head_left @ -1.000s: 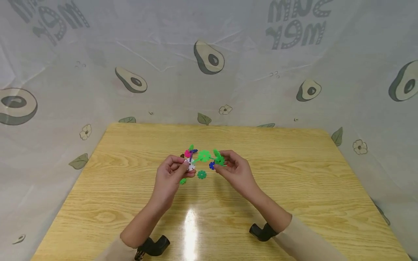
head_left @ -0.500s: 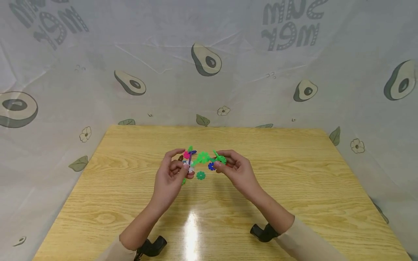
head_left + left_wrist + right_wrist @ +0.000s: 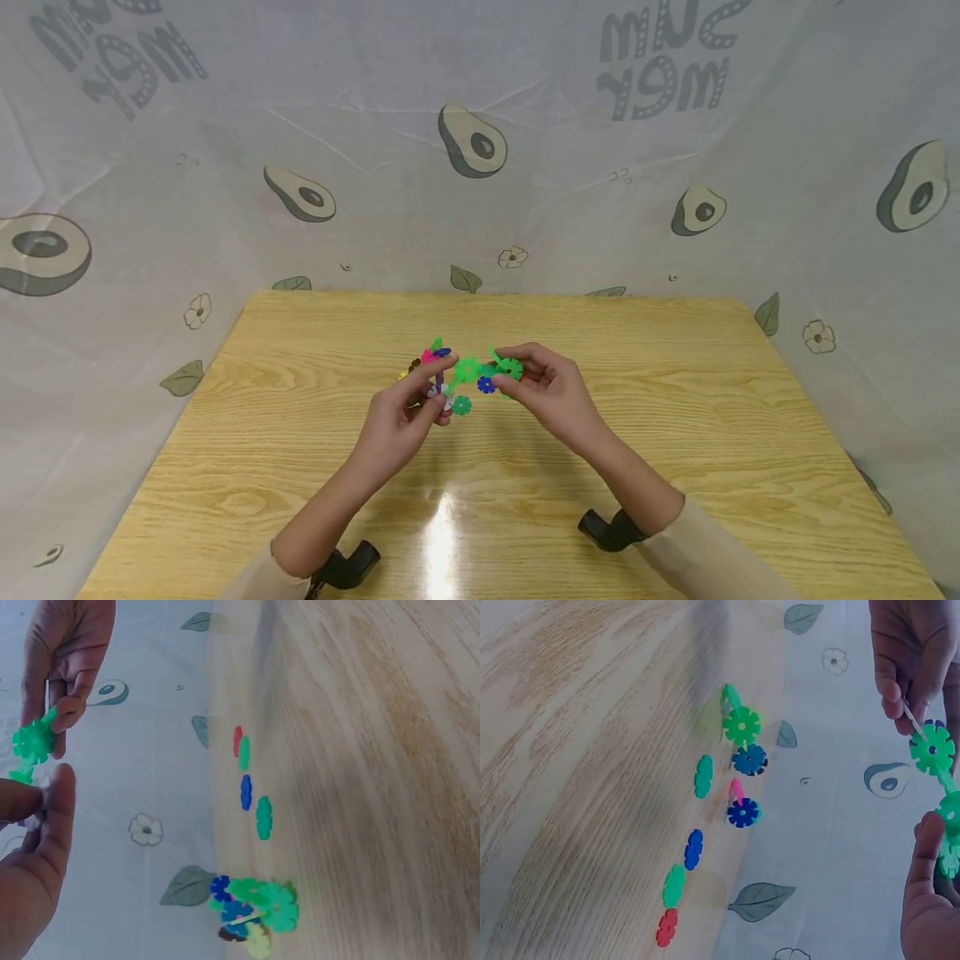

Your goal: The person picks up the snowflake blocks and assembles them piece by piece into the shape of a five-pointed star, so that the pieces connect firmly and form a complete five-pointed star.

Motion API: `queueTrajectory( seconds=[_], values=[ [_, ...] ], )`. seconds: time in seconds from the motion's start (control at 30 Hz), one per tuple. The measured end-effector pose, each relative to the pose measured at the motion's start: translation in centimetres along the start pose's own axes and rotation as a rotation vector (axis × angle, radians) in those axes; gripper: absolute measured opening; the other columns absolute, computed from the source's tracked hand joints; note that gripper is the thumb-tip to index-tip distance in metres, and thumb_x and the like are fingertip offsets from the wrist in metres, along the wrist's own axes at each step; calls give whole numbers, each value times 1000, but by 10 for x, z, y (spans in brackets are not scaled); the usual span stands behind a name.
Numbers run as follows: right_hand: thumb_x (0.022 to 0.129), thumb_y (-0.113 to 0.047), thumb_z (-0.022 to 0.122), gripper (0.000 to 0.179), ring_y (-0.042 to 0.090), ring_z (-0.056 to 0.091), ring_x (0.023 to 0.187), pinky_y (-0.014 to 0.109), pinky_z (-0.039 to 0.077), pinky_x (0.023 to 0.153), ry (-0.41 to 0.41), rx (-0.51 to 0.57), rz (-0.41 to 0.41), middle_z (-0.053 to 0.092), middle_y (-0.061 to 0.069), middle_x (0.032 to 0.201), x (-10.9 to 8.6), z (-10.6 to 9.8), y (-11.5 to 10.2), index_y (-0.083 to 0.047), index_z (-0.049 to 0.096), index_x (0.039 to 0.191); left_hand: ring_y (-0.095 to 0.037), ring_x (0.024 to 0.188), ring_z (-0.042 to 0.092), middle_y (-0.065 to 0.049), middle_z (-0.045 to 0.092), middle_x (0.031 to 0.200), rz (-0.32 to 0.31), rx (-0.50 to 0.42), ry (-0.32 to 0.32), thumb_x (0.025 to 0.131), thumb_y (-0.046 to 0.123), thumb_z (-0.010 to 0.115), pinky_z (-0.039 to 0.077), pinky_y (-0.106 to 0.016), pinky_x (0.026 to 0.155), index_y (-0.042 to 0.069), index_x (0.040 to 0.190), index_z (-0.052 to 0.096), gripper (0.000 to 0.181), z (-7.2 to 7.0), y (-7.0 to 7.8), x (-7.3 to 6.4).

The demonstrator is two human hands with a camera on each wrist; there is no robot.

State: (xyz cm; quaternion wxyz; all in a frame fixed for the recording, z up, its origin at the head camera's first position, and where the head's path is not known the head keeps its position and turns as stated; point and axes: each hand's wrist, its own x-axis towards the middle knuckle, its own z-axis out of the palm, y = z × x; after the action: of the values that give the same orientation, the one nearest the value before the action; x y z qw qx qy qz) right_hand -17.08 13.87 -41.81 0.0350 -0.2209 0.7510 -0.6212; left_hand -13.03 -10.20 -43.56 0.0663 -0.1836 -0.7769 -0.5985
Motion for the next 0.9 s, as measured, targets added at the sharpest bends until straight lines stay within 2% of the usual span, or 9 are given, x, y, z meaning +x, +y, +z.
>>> queueTrajectory(
  seconds=[0.07,0.2,0.4,0.53,0.63,0.67,0.77,0.87,0.9],
  values=[
    [98,-7,73,36,5,66,78,20,60,74,-5,1,19,74,25,110,0,-1,0,1,66,132,-20,78,73,-16,58,87,-13,7,-13,103,-7,57,67,-36,75,10,145,61,46,0,1,0],
    [98,-8,73,36,7,73,87,23,64,83,-16,14,65,74,27,115,-2,-1,-1,0,66,133,-28,80,74,-16,61,88,-23,45,-29,102,-9,57,66,-31,75,9,145,62,47,0,4,0],
    [98,-9,73,36,7,74,89,22,63,80,-29,11,120,75,25,116,-3,-1,-5,-2,67,132,-17,79,73,-14,66,90,-60,87,-56,102,-7,59,64,-24,73,10,144,63,46,1,4,-1],
    [99,-9,73,37,6,73,87,21,62,79,-20,3,97,75,24,114,0,1,-6,1,65,133,-18,79,74,-14,64,90,-43,83,-53,102,-7,58,66,-29,74,9,145,62,47,0,2,1],
    [100,-11,72,38,4,64,76,18,56,71,-20,-18,60,75,23,111,3,2,-4,0,64,135,-19,79,73,-14,64,88,-29,81,-46,103,-5,57,66,-30,74,11,146,60,46,-3,0,4],
    [99,-12,72,39,4,63,77,19,55,70,-21,-26,54,75,23,112,4,2,-4,-3,63,136,-19,79,73,-14,63,89,-36,75,-47,104,-4,56,65,-30,75,13,147,60,46,-5,0,6],
    [98,-12,74,45,6,64,88,19,54,75,-48,-71,33,73,19,121,7,-1,-4,-9,60,141,-20,81,70,-15,62,93,-76,51,-80,108,0,51,63,-27,75,16,148,58,44,-11,0,10],
    [96,-10,76,54,16,68,114,27,60,93,-109,-153,-8,68,14,136,7,-7,-5,-13,56,147,-23,83,65,-15,60,99,-131,26,-139,110,2,47,60,-28,75,19,149,56,44,-18,2,12],
    [96,-10,76,57,20,67,118,31,61,97,-137,-198,-35,66,13,140,7,-9,-5,-13,55,148,-23,83,64,-15,59,100,-142,25,-160,110,2,46,59,-28,75,19,149,56,44,-20,2,13]
  ],
)
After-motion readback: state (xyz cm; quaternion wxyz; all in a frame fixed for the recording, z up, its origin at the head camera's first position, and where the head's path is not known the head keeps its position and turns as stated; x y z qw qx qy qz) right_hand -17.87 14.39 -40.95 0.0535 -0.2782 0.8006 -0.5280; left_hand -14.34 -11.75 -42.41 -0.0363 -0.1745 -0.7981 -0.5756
